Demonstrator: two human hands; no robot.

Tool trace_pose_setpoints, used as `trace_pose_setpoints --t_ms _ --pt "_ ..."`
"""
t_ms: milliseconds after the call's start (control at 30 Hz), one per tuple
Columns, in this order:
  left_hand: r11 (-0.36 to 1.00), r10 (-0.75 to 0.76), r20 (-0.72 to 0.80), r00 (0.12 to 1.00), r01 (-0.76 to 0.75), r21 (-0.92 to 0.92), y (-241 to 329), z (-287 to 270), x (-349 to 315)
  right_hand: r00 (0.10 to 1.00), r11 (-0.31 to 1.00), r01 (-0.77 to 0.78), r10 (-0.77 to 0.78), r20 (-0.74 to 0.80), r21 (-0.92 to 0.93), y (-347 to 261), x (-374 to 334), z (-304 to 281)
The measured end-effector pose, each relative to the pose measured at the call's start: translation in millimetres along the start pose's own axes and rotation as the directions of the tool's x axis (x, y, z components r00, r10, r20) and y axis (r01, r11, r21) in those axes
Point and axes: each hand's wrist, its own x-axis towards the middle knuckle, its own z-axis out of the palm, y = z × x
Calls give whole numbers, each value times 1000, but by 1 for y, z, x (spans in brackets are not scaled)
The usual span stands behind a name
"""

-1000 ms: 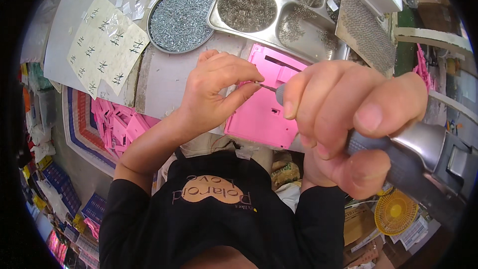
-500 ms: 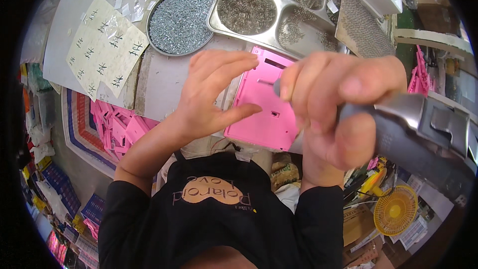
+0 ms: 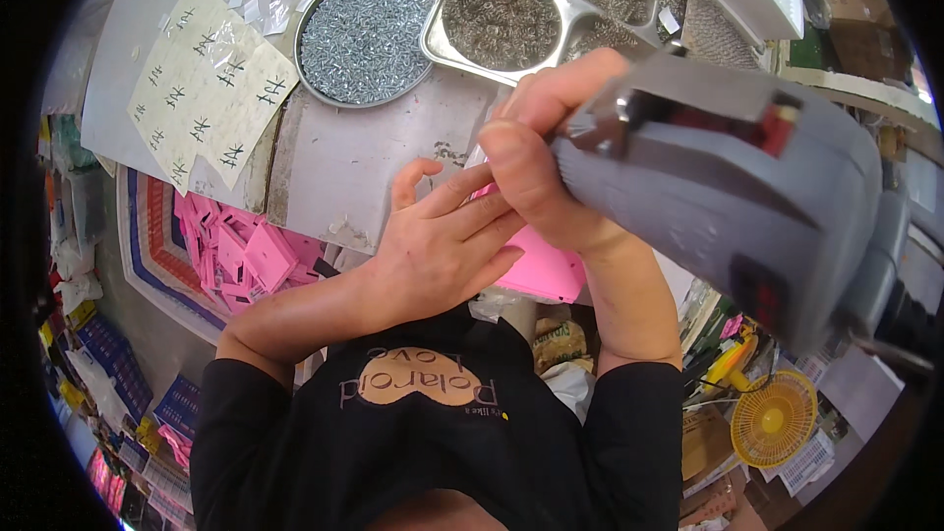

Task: Assembling internal electronic components and soldering wires inside a pink plastic case, then securing the cover with screws.

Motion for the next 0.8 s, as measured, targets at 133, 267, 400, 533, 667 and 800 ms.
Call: trace_pose_setpoints --t_ms 133,267,400,533,667,800 --pt "1000 -3 8 1000 3 21 2 0 0 1000 996 13 -11 22 -89 8 -1 -7" --pt "999 -10 -1 1000 10 40 3 2 -2 993 995 59 -67 96 86 -1 6 -20" --pt "998 -1 82 997 -4 63 9 -6 5 977 961 171 -194 87 217 -57 9 -49" --pt "997 44 88 995 -39 -60 22 -11 7 982 977 167 -153 -109 134 -80 -20 -65" --pt "991 70 40 997 -65 -119 28 5 39 913 1000 19 -14 -407 9 -86 -57 -77" --pt "990 123 113 986 -130 51 5 35 94 840 998 -19 -12 -543 -52 -88 -68 -88"
